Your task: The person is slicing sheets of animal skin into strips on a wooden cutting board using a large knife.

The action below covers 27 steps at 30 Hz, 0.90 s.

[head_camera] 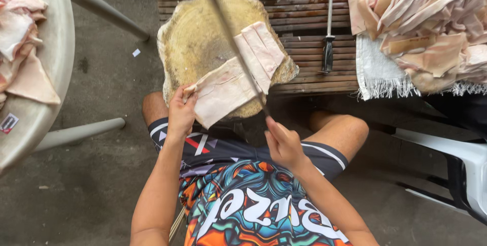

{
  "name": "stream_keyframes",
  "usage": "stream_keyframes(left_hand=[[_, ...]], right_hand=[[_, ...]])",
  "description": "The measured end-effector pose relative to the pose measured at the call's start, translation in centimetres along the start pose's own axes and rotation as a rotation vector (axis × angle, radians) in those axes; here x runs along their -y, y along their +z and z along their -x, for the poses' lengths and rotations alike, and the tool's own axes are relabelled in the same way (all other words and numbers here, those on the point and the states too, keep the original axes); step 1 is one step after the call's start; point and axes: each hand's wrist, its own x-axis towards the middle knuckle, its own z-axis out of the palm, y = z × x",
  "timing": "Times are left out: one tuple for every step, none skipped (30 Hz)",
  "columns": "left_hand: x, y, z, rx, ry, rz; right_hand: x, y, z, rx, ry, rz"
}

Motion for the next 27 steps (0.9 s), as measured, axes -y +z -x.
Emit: stream_keyframes(left_hand=[[0.2, -0.2, 0.4, 0.003, -0.004, 0.013], [0.2, -0.3, 0.0, 0.008, 0.009, 0.026], [0.1, -0.3, -0.5, 0.014, 0.022, 0.04], [-0.1, -0.5, -1.0, 0.02, 0.05, 0.032], [-0.1, -0.7, -1.6, 0.026, 0.077, 0.024], [0.5, -0.9, -0.6, 0.048, 0.062, 0.011], [1.1, -1.0, 0.4, 0.013, 0.009, 0.049], [1.3, -0.4, -0.5, -0.004, -0.01, 0.091], [1.3, 0.2, -1.3, -0.02, -0.03, 0.132], [1.0, 0.2, -1.9, -0.023, 0.002, 0.126], [0.8, 0.1, -2.4, -0.026, 0.034, 0.12], [0.9, -0.2, -1.7, -0.023, 0.036, 0.105], [1.0, -0.5, -0.9, -0.035, -0.011, 0.119], [0.8, -0.3, -1.2, -0.038, -0.042, 0.139], [0.5, -0.2, -1.5, -0.042, -0.072, 0.159], [0.2, 0.0, -1.6, -0.031, -0.1, 0.151], [-0.2, 0.2, -1.7, -0.02, -0.128, 0.143], [-0.5, 0.3, -1.8, -0.013, -0.154, 0.139], [-0.9, 0.3, -1.9, -0.003, -0.137, 0.1], [-1.2, 0.2, -1.7, 0.0, -0.122, 0.062], [-1.4, 0.0, -1.5, 0.002, -0.106, 0.023], [-1.6, -0.1, -1.2, -0.005, -0.136, 0.029], [-1.8, -0.2, -0.9, -0.012, -0.165, 0.035], [-2.0, -0.1, -1.0, -0.016, -0.181, 0.043], [-2.2, 0.0, -1.1, -0.024, -0.188, 0.044], [-2.5, -0.1, -1.0, -0.032, -0.2, 0.039], [-2.7, -0.2, -1.1, -0.04, -0.211, 0.034]], right_hand=[[-0.7, 1.0, 0.5, 0.029, 0.032, 0.051], [-1.6, 1.7, 0.5, 0.05, 0.049, 0.105], [-2.4, 2.1, 0.3, 0.07, 0.066, 0.159], [-3.4, 2.3, -0.2, 0.087, 0.093, 0.132], [-4.2, 2.3, -0.9, 0.104, 0.12, 0.106], [-3.8, 2.0, 0.3, 0.125, 0.193, 0.084], [-3.3, 1.5, 1.2, 0.166, 0.324, 0.027], [-3.5, 0.9, 0.7, 0.181, 0.428, -0.017], [-3.4, 0.5, 0.1, 0.196, 0.531, -0.065], [-3.4, 0.5, -1.2, 0.164, 0.487, -0.065], [-3.3, 0.4, -2.3, 0.133, 0.444, -0.065], [-2.4, 0.5, -1.9, 0.101, 0.433, -0.07], [-1.6, 0.6, -1.3, 0.093, 0.427, -0.097], [-1.4, 0.5, -1.5, 0.074, 0.406, -0.116], [-1.2, 0.5, -1.5, 0.055, 0.386, -0.134], [-0.9, 0.5, -1.3, 0.036, 0.265, -0.094], [-0.7, 0.6, -1.0, 0.019, 0.144, -0.054], [-0.6, 0.9, -0.8, 0.008, 0.02, -0.014], [-0.7, 1.3, -0.7, 0.07, 0.088, 0.025], [-0.7, 2.0, -0.7, 0.139, 0.155, 0.058], [-0.7, 2.7, -0.7, 0.208, 0.221, 0.092], [-0.6, 3.5, -0.7, 0.229, 0.255, 0.122], [-0.4, 4.0, -0.7, 0.25, 0.289, 0.152], [-0.4, 4.2, -1.1, 0.263, 0.312, 0.187], [-0.2, 4.0, -1.4, 0.206, 0.212, 0.108], [0.3, 3.6, -1.5, 0.148, 0.118, 0.022], [0.8, 3.0, -1.6, 0.091, 0.022, -0.064]])
